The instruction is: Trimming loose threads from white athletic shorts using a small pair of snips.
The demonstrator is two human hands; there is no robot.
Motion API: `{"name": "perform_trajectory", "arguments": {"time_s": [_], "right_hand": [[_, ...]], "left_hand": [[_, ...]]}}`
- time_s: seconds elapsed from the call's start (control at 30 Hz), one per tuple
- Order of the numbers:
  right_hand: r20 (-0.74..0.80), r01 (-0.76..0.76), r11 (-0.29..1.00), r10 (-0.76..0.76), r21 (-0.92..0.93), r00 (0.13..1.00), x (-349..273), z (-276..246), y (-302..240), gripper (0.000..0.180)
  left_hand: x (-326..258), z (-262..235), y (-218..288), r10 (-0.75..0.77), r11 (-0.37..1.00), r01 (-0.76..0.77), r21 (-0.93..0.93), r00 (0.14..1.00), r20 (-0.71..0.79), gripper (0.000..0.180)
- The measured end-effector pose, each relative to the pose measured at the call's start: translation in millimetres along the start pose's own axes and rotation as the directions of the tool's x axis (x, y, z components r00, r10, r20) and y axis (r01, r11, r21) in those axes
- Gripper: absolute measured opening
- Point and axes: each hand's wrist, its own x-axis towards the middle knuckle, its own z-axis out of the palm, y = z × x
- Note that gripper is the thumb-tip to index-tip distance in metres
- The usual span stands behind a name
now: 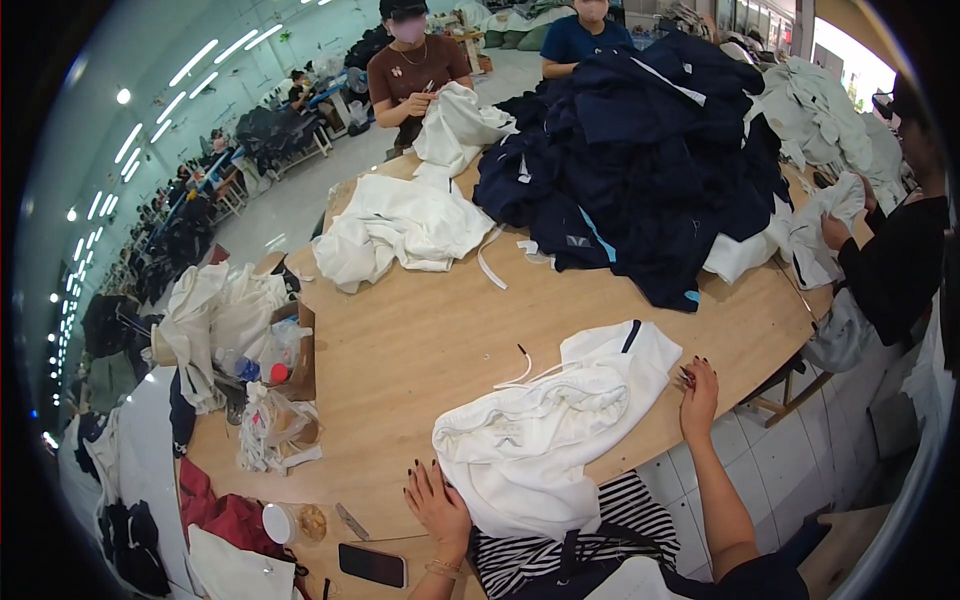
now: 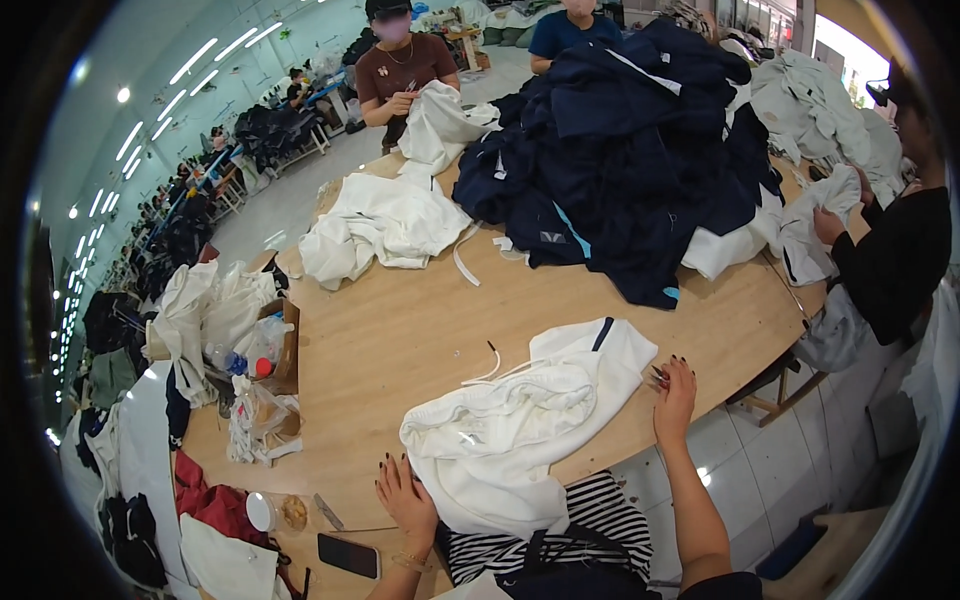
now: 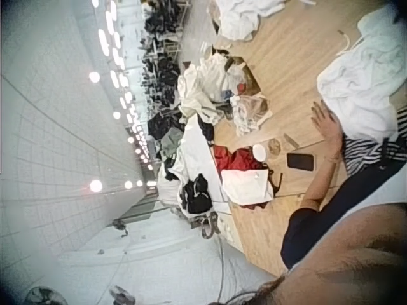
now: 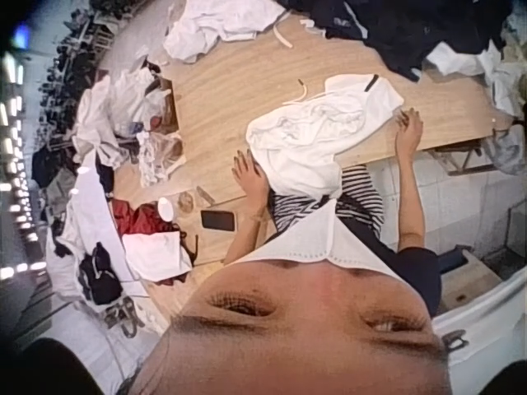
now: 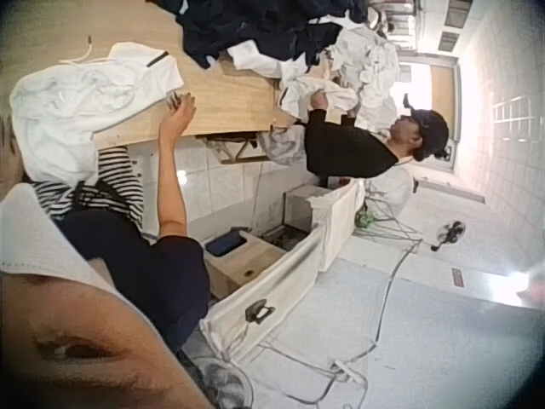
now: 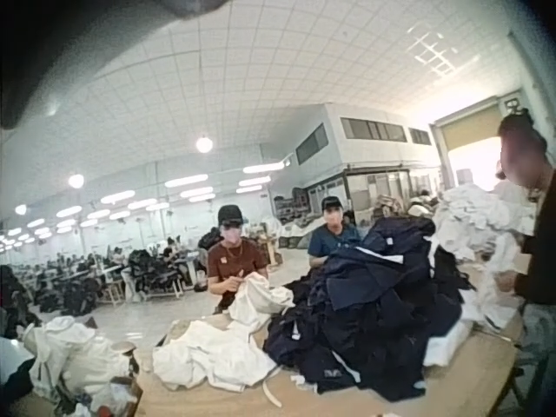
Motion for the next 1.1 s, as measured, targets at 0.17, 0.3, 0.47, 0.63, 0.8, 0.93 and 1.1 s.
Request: {"name": "perform_trajectory", "arguments": {"time_s": [0.17,0.3,0.47,0.63,0.8,0.93,1.1], "right_hand": [[-0.019,-0.015,1.000,0.015,0.022,1.000,-2,3,2,0.030],[-0.018,0.000,1.000,0.000,0.004,1.000,-2,3,2,0.028],[-0.021,0.031,1.000,-0.031,-0.001,0.999,-3,2,0,0.030],[0.001,0.029,1.000,-0.029,0.003,1.000,-3,3,1,0.028],[0.035,0.006,1.000,-0.006,-0.006,0.999,-5,3,2,0.031],[0.041,-0.008,1.000,0.008,0.004,0.999,-3,0,-1,0.032],[0.071,0.035,0.996,-0.029,-0.084,0.997,1,-1,2,0.030]], "left_hand": [[-1,0,-2,-0.002,0.999,0.001,-0.038,1.000,-0.010,0.048],[-3,1,-2,0.000,0.999,0.000,-0.044,1.000,-0.012,0.048],[-3,2,-6,-0.001,1.000,0.000,-0.027,0.999,-0.037,0.048],[-3,5,-8,0.002,0.999,-0.005,-0.038,0.998,-0.070,0.048],[-3,5,-7,-0.008,1.000,0.008,-0.004,1.000,-0.020,0.051],[-1,7,-7,-0.007,0.999,0.005,0.039,0.999,0.035,0.053],[18,0,-27,0.177,0.983,-0.184,0.011,0.958,0.227,0.053]]}}
